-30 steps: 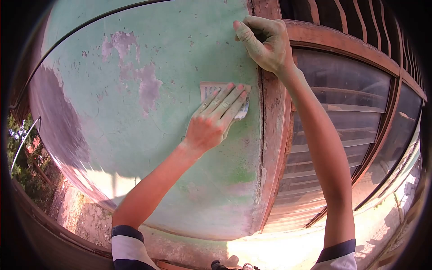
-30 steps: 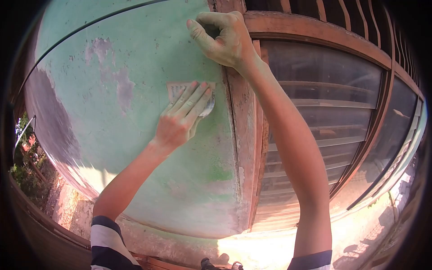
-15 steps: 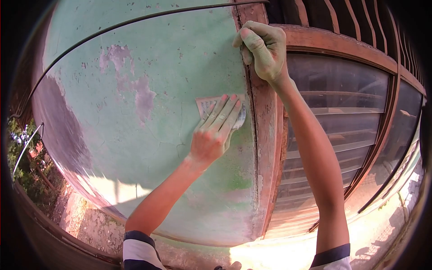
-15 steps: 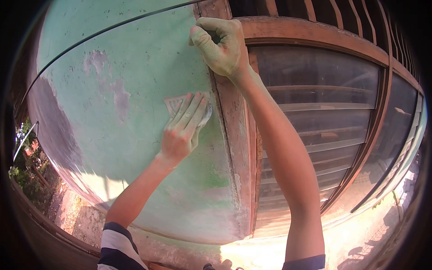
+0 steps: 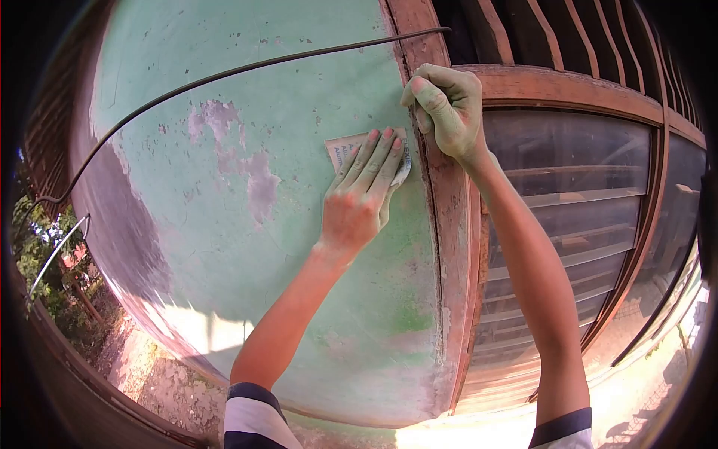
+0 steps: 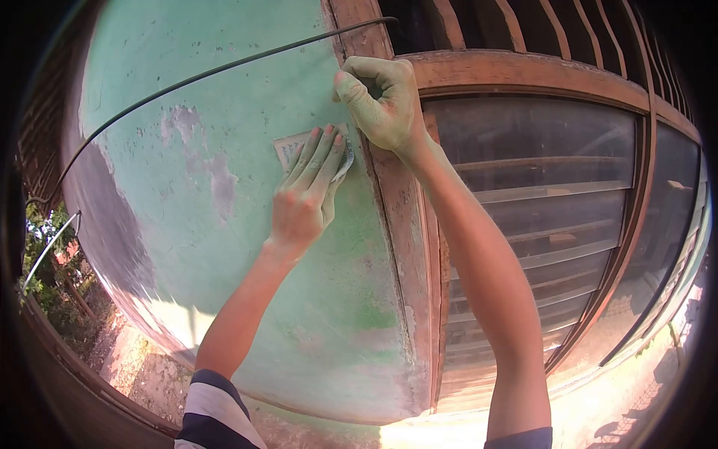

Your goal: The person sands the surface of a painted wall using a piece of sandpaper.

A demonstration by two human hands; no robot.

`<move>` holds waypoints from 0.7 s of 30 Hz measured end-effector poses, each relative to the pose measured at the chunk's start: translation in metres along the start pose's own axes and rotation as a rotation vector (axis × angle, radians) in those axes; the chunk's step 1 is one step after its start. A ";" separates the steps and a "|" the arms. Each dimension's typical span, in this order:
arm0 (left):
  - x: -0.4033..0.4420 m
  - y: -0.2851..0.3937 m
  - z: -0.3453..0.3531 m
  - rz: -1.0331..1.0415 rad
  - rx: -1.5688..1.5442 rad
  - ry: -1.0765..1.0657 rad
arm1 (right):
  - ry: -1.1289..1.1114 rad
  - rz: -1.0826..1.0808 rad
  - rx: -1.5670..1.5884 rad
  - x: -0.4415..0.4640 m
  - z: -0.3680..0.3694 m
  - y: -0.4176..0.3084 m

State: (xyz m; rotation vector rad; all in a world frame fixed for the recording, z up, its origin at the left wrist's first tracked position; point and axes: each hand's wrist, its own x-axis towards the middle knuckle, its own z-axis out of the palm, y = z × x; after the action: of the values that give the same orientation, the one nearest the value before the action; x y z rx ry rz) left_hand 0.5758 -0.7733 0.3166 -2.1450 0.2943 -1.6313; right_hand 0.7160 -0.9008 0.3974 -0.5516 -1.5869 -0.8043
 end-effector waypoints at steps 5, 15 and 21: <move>0.101 -0.070 -0.017 0.036 0.117 0.220 | 0.036 0.097 0.030 0.001 0.005 -0.007; 0.017 -0.009 -0.001 0.059 0.012 0.022 | 0.010 0.106 0.054 0.001 0.002 -0.014; 0.103 -0.052 -0.010 0.078 0.089 0.177 | -0.017 0.117 -0.073 0.002 0.000 -0.011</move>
State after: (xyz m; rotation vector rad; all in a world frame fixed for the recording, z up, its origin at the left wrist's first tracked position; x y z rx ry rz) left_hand 0.5913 -0.7719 0.4312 -1.9039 0.3479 -1.7586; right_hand 0.7078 -0.9081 0.3977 -0.6990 -1.5303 -0.7731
